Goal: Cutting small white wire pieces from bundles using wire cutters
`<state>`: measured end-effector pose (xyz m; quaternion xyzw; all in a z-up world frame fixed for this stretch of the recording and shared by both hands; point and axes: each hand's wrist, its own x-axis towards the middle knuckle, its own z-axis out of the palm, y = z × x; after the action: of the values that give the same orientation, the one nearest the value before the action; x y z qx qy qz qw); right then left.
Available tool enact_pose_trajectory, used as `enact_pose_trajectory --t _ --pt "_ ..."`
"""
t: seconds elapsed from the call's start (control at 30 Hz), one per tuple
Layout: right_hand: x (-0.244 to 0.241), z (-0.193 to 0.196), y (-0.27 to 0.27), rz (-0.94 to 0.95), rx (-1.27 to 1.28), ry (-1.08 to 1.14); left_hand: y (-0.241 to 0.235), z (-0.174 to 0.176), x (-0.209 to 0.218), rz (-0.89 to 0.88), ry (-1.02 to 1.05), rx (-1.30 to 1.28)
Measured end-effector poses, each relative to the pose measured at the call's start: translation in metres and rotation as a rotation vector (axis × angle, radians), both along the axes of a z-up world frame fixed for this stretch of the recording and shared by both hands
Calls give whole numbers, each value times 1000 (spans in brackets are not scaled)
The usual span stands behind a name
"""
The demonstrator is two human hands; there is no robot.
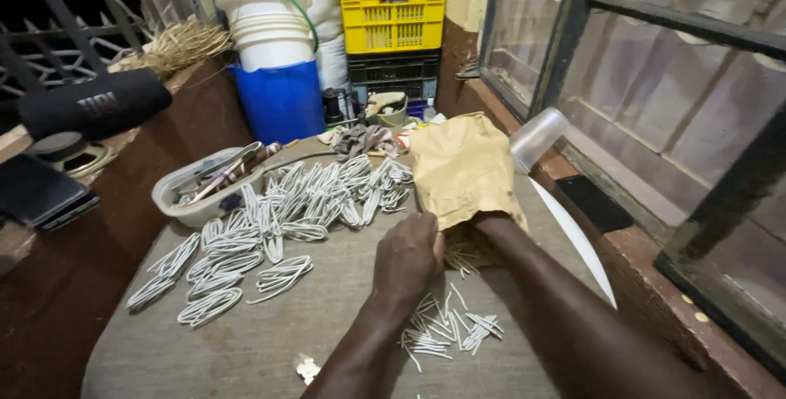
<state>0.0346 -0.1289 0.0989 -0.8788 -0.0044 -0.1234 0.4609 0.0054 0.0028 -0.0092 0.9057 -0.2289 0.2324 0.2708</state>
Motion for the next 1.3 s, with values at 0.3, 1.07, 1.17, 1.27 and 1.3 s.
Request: enact_pose_trajectory --t 0.3,1.07,1.17,1.27,1.3 --pt "-32 -126 -92 141 -345 -307 27 31 -24 13 401 95" --pt "-140 -119 -43 142 -333 124 73 15 -61 -282 596 240" --pt "-163 -56 -8 0 -120 220 73 32 -75 -275 671 156" --pt "-164 -20 0 -212 -46 402 83 39 -75 -222 706 179" --pt "-159 -17 -3 -277 -124 443 86 39 -74 -177 721 245"
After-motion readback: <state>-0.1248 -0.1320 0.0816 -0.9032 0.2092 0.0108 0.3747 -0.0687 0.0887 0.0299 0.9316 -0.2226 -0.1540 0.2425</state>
